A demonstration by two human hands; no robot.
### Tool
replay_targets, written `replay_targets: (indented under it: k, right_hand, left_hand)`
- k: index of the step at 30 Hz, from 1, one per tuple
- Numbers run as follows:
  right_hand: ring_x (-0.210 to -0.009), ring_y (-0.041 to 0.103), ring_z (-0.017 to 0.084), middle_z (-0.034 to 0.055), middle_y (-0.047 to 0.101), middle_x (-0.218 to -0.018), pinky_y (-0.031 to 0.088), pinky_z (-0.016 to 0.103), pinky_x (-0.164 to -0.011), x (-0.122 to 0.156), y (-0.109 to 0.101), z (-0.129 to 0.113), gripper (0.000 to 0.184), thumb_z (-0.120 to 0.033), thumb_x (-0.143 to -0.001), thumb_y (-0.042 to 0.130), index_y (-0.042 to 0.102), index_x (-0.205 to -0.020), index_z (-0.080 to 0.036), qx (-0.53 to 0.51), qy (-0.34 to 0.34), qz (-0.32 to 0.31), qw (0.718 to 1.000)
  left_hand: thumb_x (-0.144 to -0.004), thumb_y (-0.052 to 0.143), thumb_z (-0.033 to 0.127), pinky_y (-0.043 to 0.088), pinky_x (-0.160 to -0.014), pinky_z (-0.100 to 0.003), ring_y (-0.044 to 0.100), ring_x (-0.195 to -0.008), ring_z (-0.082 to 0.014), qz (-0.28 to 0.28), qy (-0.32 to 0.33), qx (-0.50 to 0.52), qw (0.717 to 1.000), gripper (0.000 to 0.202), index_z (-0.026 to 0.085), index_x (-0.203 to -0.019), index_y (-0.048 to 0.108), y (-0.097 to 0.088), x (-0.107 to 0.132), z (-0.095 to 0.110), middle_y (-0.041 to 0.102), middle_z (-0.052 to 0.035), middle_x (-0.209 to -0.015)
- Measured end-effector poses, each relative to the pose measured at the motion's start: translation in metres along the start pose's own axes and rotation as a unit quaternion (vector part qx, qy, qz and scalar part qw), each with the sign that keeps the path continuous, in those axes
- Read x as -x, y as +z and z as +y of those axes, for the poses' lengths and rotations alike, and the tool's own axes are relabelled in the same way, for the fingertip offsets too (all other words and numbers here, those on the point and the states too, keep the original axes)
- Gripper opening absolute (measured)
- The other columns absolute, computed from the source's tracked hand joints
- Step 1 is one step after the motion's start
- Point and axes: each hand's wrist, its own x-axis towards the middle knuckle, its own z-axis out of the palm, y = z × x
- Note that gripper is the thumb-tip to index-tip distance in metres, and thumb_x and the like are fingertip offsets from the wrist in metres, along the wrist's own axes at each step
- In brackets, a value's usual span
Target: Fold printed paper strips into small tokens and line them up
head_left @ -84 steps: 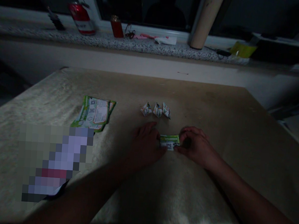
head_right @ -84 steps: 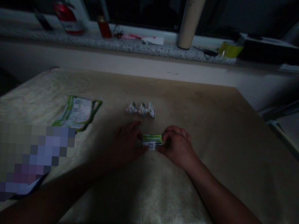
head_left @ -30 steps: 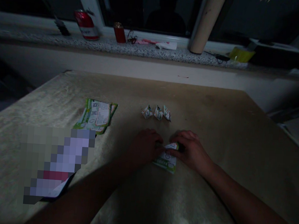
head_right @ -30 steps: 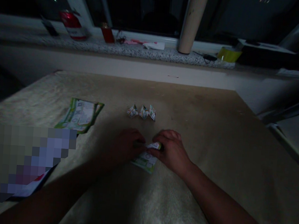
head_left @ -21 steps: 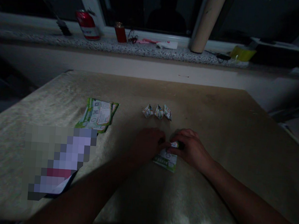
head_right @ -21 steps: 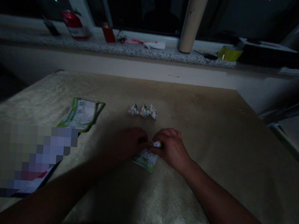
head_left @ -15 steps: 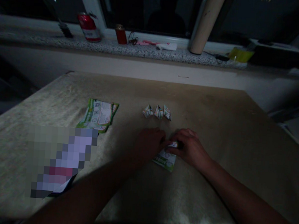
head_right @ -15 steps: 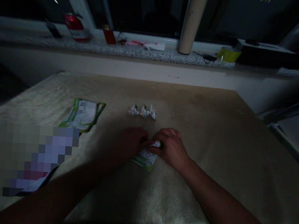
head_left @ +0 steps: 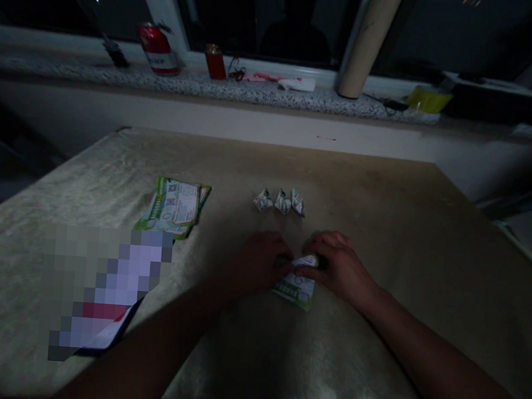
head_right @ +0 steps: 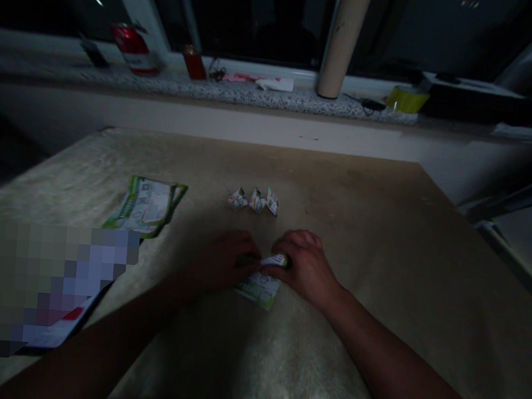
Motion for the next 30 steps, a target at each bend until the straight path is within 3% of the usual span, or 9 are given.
replay_targets:
  k: [6, 14, 23, 30]
  right_hand:
    - [-0.1, 0.059, 0.025, 0.006, 0.067, -0.102, 0.041, 0.042, -0.091, 0.0, 0.0, 0.0, 0.024, -0.045, -0.082, 0.077, 0.067, -0.089, -0.024, -0.016, -0.009, 0.0, 1.0]
    - [-0.099, 0.059, 0.025, 0.0054, 0.067, -0.098, 0.041, 0.041, -0.09, -0.002, 0.003, -0.007, 0.025, -0.043, -0.08, 0.079, 0.068, -0.089, -0.023, 0.005, 0.025, 0.016, 1.0]
    - [-0.09, 0.063, 0.022, 0.0029, 0.071, -0.089, 0.044, 0.037, -0.084, -0.009, -0.001, 0.007, 0.01, -0.027, -0.084, 0.075, 0.067, -0.08, -0.022, -0.03, 0.039, 0.035, 0.998]
    - [-0.092, 0.064, 0.025, 0.0049, 0.072, -0.09, 0.046, 0.039, -0.083, -0.008, 0.001, 0.003, 0.01, -0.029, -0.083, 0.075, 0.07, -0.089, -0.023, -0.024, 0.049, 0.078, 0.995]
  left_hand:
    - [-0.089, 0.065, 0.03, 0.044, -0.089, -0.033, 0.06, -0.094, -0.0197, 0.006, 0.007, -0.007, 1.0, 0.013, 0.02, -0.09, 0.072, 0.004, 0.0, 0.001, 0.066, -0.0036, -0.095]
    - [-0.088, 0.064, 0.025, 0.045, -0.081, -0.03, 0.062, -0.086, -0.0181, 0.01, -0.036, 0.014, 0.999, 0.011, 0.018, -0.085, 0.071, 0.004, -0.007, 0.002, 0.067, -0.003, -0.089]
    - [-0.085, 0.064, 0.025, 0.045, -0.074, -0.028, 0.063, -0.082, -0.0178, -0.015, -0.059, 0.021, 0.998, 0.011, 0.018, -0.084, 0.073, -0.002, -0.014, 0.003, 0.069, -0.003, -0.086]
    - [-0.084, 0.065, 0.025, 0.046, -0.076, -0.028, 0.064, -0.083, -0.0182, -0.009, -0.071, 0.015, 0.997, 0.011, 0.018, -0.082, 0.073, -0.001, -0.014, 0.006, 0.069, -0.0033, -0.087]
